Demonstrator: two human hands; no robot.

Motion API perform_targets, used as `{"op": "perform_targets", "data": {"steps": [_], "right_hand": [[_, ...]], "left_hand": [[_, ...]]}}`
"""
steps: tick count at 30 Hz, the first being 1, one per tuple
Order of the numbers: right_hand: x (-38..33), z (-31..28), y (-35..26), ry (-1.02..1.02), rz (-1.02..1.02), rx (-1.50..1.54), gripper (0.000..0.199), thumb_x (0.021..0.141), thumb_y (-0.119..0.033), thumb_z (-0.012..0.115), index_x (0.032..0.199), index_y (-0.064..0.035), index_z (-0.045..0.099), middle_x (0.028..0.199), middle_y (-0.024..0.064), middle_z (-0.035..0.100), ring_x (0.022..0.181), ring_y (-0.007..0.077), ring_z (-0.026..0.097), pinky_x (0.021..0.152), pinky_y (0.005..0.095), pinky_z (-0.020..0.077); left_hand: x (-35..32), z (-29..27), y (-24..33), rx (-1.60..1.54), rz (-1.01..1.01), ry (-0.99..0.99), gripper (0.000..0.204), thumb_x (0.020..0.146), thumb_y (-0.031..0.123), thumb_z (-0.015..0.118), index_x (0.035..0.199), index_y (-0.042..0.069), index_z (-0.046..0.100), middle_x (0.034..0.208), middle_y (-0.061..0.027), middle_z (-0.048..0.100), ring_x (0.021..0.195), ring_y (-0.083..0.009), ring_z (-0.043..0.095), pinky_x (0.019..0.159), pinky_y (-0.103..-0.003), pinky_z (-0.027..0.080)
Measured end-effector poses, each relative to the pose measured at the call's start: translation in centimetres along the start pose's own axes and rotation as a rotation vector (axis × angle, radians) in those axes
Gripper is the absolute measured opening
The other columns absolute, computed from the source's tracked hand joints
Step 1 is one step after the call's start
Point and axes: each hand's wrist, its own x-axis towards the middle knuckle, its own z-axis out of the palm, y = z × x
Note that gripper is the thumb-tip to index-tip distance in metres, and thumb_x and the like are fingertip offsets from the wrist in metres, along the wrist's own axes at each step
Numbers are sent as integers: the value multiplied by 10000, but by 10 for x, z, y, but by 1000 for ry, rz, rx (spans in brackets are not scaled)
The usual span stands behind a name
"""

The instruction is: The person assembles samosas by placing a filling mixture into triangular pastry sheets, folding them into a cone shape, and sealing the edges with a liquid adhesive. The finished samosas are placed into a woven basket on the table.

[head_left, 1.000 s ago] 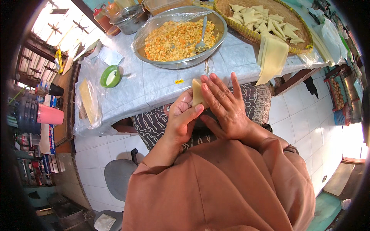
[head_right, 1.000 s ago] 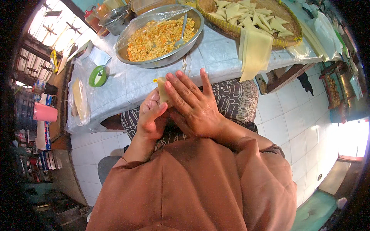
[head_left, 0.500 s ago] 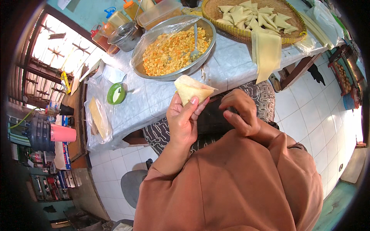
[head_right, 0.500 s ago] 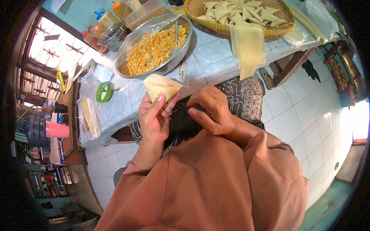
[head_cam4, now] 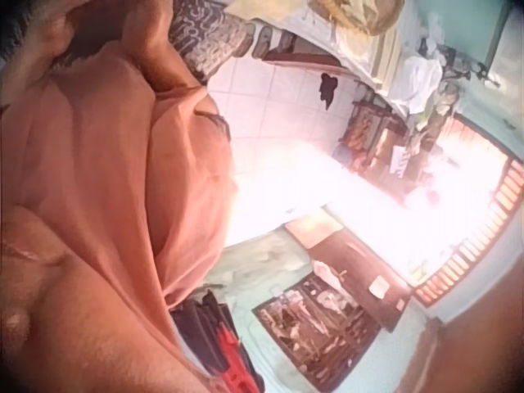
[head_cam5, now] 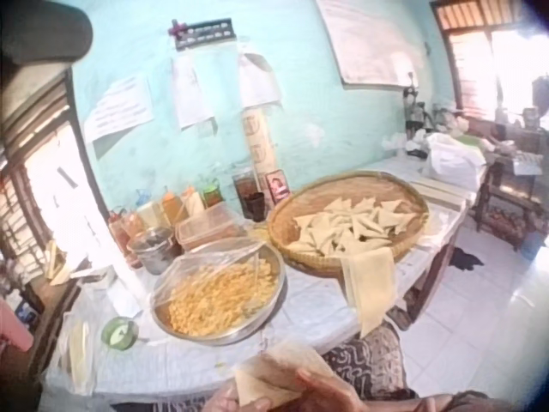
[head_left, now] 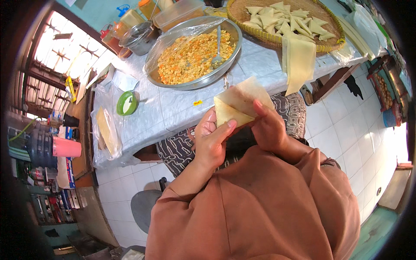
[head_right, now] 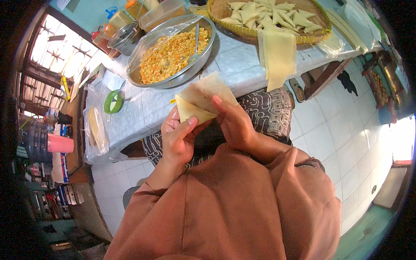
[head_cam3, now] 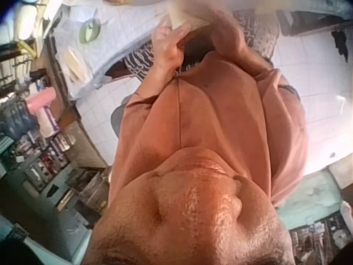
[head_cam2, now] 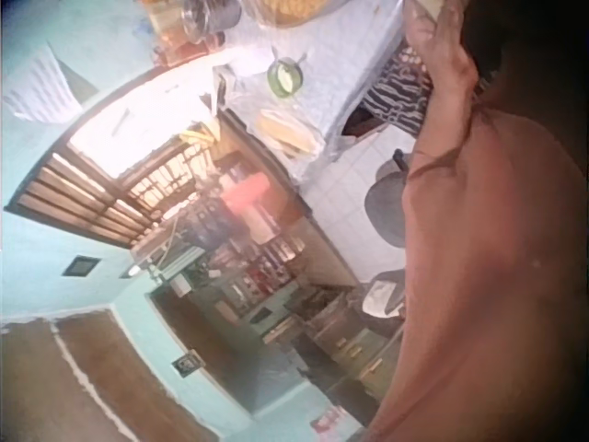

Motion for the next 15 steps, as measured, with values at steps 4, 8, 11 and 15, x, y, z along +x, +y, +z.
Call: {"op": "perform_targets", "data": {"steps": [4, 8, 11, 15], "right_hand": [[1, -5, -4, -101, -299, -659, 488, 906, -336, 429, 1249, 10, 463, 1261, 166, 475, 1158, 321, 455, 995, 395, 305], [6, -11, -14, -292, -727, -1485, 464, 839, -311, 457, 1249, -102, 517, 1302, 204, 423, 1181, 413, 403, 994, 515, 255], [-1, -9, -14, -253, -781, -1767, 528, 738, -318, 535, 1247, -179, 530, 1299, 184, 437, 1192, 394, 398, 977, 567, 244], [-2, -4, -10, -255, -758, -2010, 536, 693, -277, 593, 1223, -215, 546, 1303, 143, 443, 1210, 368, 378, 977, 586, 233]], "left_hand": [[1, 1, 1, -38, -38, -6, 447, 821, 88, 557, 1232, -16, 415, 1163, -123, 541, 1058, -206, 551, 885, -325, 471], [3, -16, -10, -99, -67, -56, 381, 830, 82, 573, 1183, -8, 463, 1103, -101, 571, 989, -170, 575, 839, -291, 477], [7, -21, -18, -210, -116, -82, 340, 833, 77, 589, 1151, -10, 506, 1046, -60, 586, 932, -128, 580, 828, -251, 462], [8, -29, -25, -304, -119, -116, 313, 861, 129, 525, 1144, -3, 522, 1065, -81, 591, 956, -158, 588, 818, -282, 482]]}}
